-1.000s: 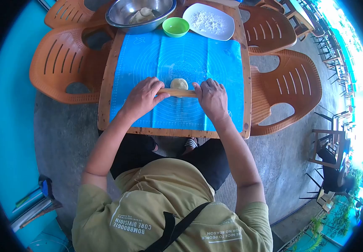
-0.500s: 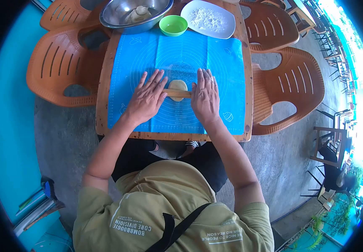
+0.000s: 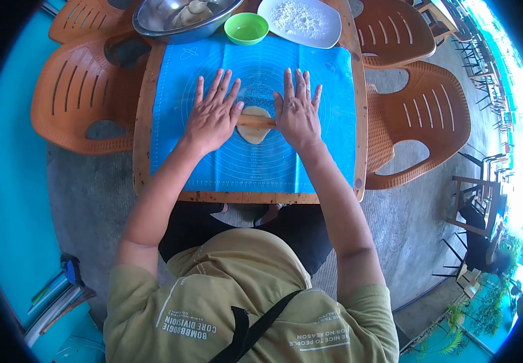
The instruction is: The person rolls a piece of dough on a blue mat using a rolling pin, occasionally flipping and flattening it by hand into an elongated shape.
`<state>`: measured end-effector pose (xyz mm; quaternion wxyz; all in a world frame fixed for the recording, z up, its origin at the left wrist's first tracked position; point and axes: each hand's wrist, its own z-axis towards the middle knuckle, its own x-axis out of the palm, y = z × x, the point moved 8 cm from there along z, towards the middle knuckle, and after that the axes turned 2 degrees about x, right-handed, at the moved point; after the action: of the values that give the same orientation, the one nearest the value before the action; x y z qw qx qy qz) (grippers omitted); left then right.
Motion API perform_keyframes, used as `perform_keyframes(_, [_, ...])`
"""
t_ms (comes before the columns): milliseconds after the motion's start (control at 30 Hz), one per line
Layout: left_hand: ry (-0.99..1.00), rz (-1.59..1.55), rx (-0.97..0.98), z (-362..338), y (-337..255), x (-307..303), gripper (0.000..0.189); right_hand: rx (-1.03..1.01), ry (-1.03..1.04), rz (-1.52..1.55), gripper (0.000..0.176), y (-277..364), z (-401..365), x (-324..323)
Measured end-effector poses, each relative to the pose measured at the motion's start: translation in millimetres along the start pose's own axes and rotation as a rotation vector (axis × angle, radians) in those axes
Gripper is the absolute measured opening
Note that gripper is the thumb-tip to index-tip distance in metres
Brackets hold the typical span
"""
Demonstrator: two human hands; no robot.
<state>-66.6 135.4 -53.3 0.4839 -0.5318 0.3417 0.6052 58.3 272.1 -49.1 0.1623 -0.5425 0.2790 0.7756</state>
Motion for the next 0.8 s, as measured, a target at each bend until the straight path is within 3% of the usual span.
perform_keyframes(267, [0.045, 0.022, -0.095, 27.0, 17.7, 17.7, 0.071, 0.031, -0.039, -0.073, 0.062, -7.0, 26.5, 5.9])
perform_keyframes(467, [0.086, 0.026, -0.117, 35.5, 16.9, 18.8, 0.075, -0.015, -0.207, -0.128, 0.048, 4.1, 27.7, -15.0])
perform_keyframes(533, [0.041, 0.013, -0.121, 34.7, 14.6, 16.3, 0.076, -0.08, -0.243, 0.015, 0.043, 19.4, 6.1, -24.6])
perform_keyframes(600, [0.01, -0.006, -0.139, 30.8, 13.2, 15.3, 0.077, -0.076, -0.146, 0.128, 0.047, 33.9, -27.6, -26.3])
perform_keyframes(667, [-0.053, 0.017, -0.147, 29.2, 12.5, 10.5, 0.079, -0.138, 0.011, 0.019, 0.054, 48.1, -54.9, -16.1])
perform_keyframes(800, [-0.137, 0.112, -0.096, 10.6, 1.8, -18.6, 0.069, -0.136, 0.109, -0.002, 0.061, 41.9, -60.2, -10.7])
